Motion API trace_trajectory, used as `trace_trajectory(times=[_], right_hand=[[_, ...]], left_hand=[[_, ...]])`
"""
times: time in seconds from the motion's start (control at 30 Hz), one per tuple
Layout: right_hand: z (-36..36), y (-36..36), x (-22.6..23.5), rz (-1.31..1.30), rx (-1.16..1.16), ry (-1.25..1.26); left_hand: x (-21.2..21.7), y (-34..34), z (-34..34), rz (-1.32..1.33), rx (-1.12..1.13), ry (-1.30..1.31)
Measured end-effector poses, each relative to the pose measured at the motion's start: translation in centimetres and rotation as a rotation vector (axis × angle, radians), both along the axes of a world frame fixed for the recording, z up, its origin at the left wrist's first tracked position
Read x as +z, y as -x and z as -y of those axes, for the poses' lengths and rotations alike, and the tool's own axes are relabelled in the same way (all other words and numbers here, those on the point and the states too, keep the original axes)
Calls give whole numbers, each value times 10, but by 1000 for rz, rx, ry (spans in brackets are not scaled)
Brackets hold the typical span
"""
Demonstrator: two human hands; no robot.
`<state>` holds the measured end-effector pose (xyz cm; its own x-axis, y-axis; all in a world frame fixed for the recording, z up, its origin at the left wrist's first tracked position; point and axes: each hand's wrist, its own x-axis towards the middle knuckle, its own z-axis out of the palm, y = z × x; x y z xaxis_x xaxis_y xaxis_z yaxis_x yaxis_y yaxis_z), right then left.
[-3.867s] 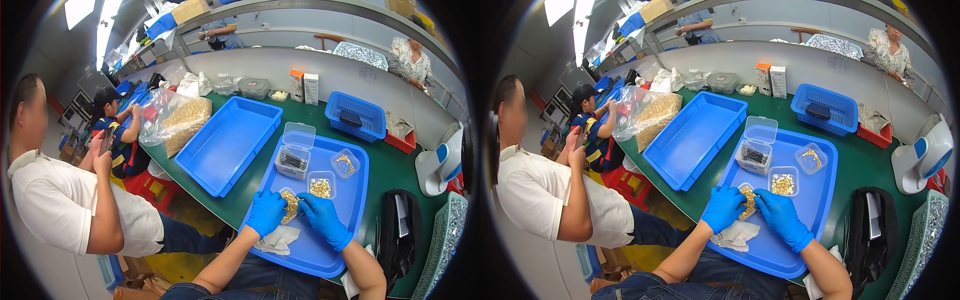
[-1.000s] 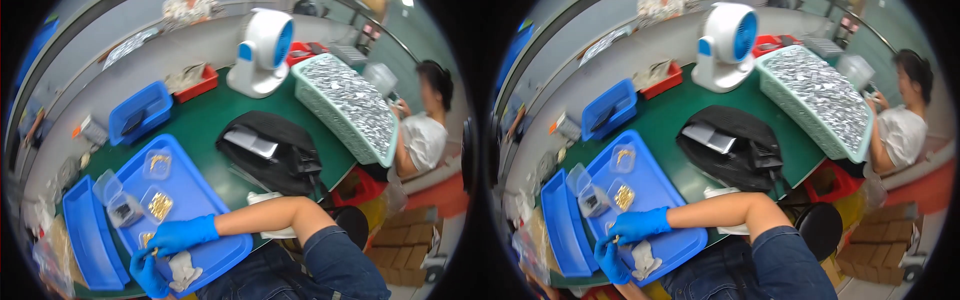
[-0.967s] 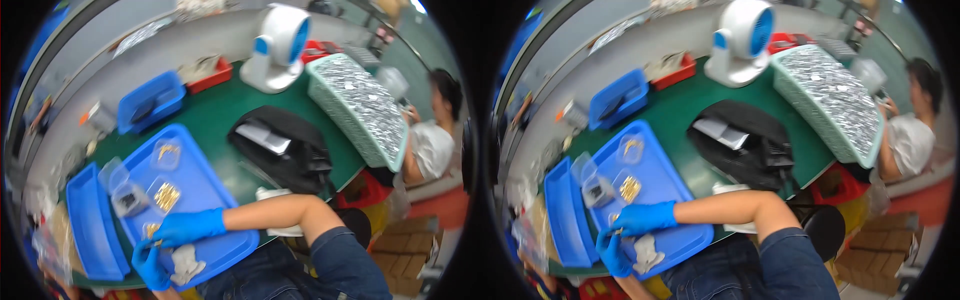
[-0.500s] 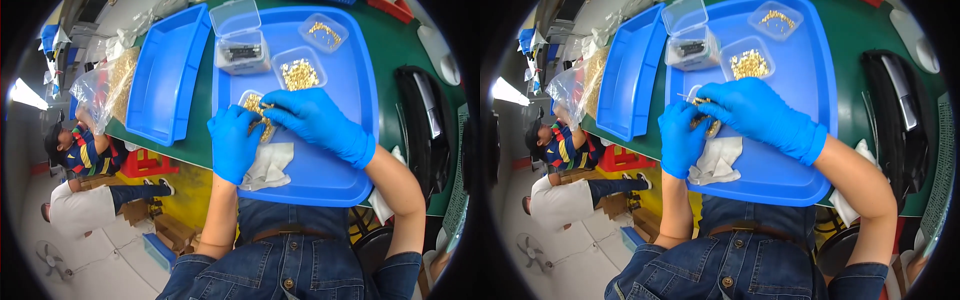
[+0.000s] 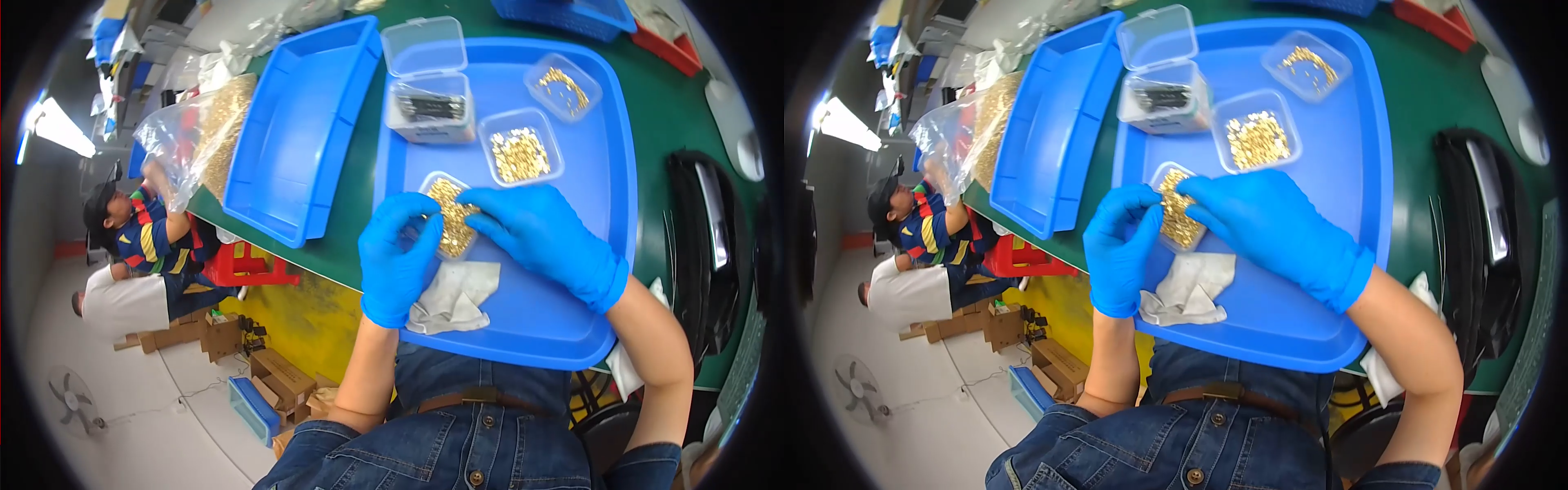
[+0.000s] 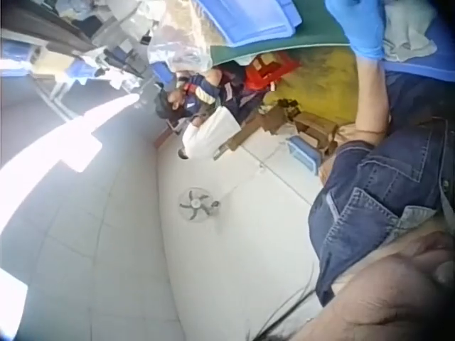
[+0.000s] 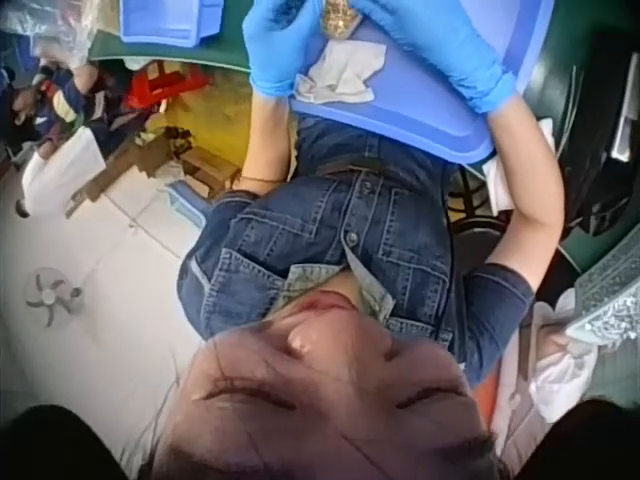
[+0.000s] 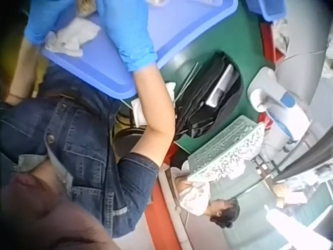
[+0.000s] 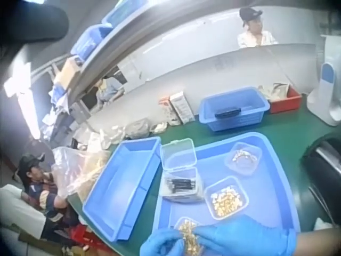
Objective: Sorting small gold-colored components from a blue tray into a clear plastic container.
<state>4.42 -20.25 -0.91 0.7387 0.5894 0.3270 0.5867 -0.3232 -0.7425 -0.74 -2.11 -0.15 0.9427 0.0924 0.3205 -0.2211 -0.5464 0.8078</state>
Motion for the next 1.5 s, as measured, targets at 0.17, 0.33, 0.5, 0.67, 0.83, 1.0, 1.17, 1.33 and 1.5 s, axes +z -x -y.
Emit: trace_trajectory(times=[0.17, 0.33, 0.5, 0.67, 0.83, 1.0, 1.17, 1.33, 1.5], right_hand=[[5, -2, 1, 100, -4, -14], [2, -3, 14, 85, 20, 14], [-12, 3, 17, 78, 42, 47], [6, 4, -1, -61, -55, 72], [-6, 8, -2, -269, -121, 48], [0, -2, -11, -215, -66, -6], [2, 0, -9, -185, -68, -6], [2, 3, -9, -203, -109, -18], [0, 3, -6, -253, -92, 40]], left_hand=[[5, 1, 3, -260, 33, 564], [5, 0, -2, -339, 9, 702], [-10, 7, -12, -227, 23, 668], [-16, -11, 3, -72, -81, 769], [-8, -2, -7, -148, -151, 905], [-8, -6, -9, -142, -151, 900], [-4, -5, -7, -95, -151, 774], [-8, -4, -5, -104, -164, 845], [-9, -5, -6, -105, -145, 780]])
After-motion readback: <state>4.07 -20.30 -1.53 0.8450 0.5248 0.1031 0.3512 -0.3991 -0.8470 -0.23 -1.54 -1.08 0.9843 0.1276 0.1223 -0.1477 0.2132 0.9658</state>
